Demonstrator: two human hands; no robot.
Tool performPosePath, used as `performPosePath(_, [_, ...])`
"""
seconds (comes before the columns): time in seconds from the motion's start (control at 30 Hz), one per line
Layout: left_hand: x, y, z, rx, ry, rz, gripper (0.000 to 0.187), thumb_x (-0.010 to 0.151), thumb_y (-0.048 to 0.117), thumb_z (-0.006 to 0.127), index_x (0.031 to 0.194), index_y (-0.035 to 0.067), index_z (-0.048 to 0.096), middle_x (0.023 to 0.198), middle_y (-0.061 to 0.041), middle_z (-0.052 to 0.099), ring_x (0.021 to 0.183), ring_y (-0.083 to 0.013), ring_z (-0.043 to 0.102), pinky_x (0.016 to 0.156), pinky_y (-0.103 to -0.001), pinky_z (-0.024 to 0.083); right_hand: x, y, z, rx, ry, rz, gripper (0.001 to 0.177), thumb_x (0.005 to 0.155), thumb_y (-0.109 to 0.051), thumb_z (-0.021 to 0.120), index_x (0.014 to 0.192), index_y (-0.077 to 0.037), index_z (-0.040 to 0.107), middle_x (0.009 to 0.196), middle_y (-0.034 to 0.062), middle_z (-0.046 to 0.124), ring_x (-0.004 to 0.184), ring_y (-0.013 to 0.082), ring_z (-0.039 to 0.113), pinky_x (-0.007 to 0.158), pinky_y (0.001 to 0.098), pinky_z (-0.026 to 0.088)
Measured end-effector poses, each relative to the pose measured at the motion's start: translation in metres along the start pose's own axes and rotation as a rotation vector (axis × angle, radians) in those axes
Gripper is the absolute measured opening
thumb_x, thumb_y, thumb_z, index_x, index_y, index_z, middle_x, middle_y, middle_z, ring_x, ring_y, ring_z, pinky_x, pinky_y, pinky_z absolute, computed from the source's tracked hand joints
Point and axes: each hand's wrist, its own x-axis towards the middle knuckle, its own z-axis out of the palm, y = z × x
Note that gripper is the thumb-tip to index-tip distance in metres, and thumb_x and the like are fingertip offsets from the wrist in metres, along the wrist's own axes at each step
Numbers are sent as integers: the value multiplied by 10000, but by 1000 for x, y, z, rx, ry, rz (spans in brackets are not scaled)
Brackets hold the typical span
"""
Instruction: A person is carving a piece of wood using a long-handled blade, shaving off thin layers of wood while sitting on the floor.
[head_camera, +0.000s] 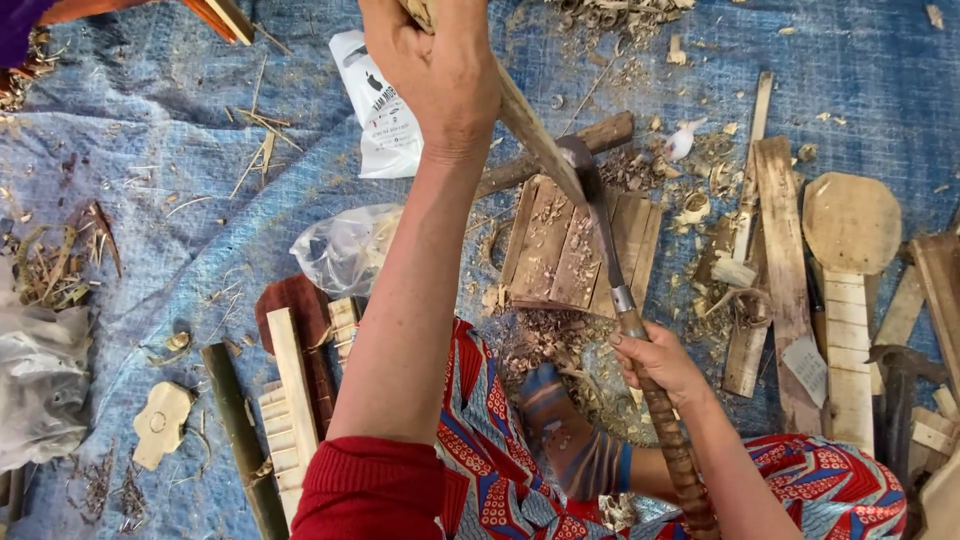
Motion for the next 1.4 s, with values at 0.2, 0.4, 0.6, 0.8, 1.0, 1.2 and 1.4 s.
performPosePath(0.2, [1, 3, 7, 60, -19, -13, 226, 988, 371, 584, 935, 159, 525, 736, 21, 429, 673, -99, 326, 640, -319, 315, -32, -38, 39, -493, 221, 11, 164, 860, -86, 734, 946, -1, 623, 593, 82, 554, 426, 187, 521, 400, 302, 437])
performPosePath(0.4, [-2, 4, 8, 93, -20, -3, 242, 969, 350, 569, 882, 131, 513, 739, 11, 418, 676, -103, 320, 632, -311, 319, -37, -38, 35, -487, 217, -101, 293, 812, -103, 759, 1069, 2, 664, 592, 84, 585, 420, 181, 516, 395, 301, 395])
performPosePath(0.6, [-8, 4, 3, -5, -23, -56, 214, 1078, 292, 633, 1255, 184, 581, 949, -24, 608, 826, -128, 490, 785, -326, 447, -9, -16, 22, -538, 222, 61, 156, 874, -114, 728, 968, -28, 638, 579, 68, 576, 426, 169, 529, 412, 291, 457])
performPosePath(0.8, [-9, 3, 9, -13, -15, -47, 231, 1037, 311, 664, 1208, 182, 577, 903, 0, 584, 789, -110, 463, 751, -307, 424, -14, -22, 21, -405, 167, 4, 153, 864, -78, 727, 946, -3, 623, 577, 79, 580, 410, 172, 528, 396, 287, 459])
performPosePath(1.0, [-3, 11, 11, 33, -7, -40, 163, 958, 268, 596, 902, 130, 532, 709, 26, 429, 655, -86, 308, 607, -290, 286, -53, -57, 45, -496, 218, -134, 181, 825, -62, 732, 977, -8, 651, 569, 69, 561, 412, 185, 520, 399, 305, 410])
performPosePath(1.2, [-6, 1, 6, 30, -18, -30, 231, 1005, 337, 652, 1123, 153, 575, 890, -15, 564, 787, -122, 454, 742, -319, 412, 0, -18, 15, -421, 182, 34, 145, 877, -85, 722, 931, 4, 621, 580, 80, 572, 421, 175, 525, 403, 286, 460])
performPosePath(1.4, [-11, 0, -2, 23, -16, -73, 301, 1052, 308, 686, 1298, 177, 572, 1073, -31, 671, 939, -146, 597, 885, -330, 518, 11, 2, -7, -159, 74, 22, 119, 858, -33, 690, 928, 25, 613, 565, 75, 550, 357, 163, 486, 314, 277, 376])
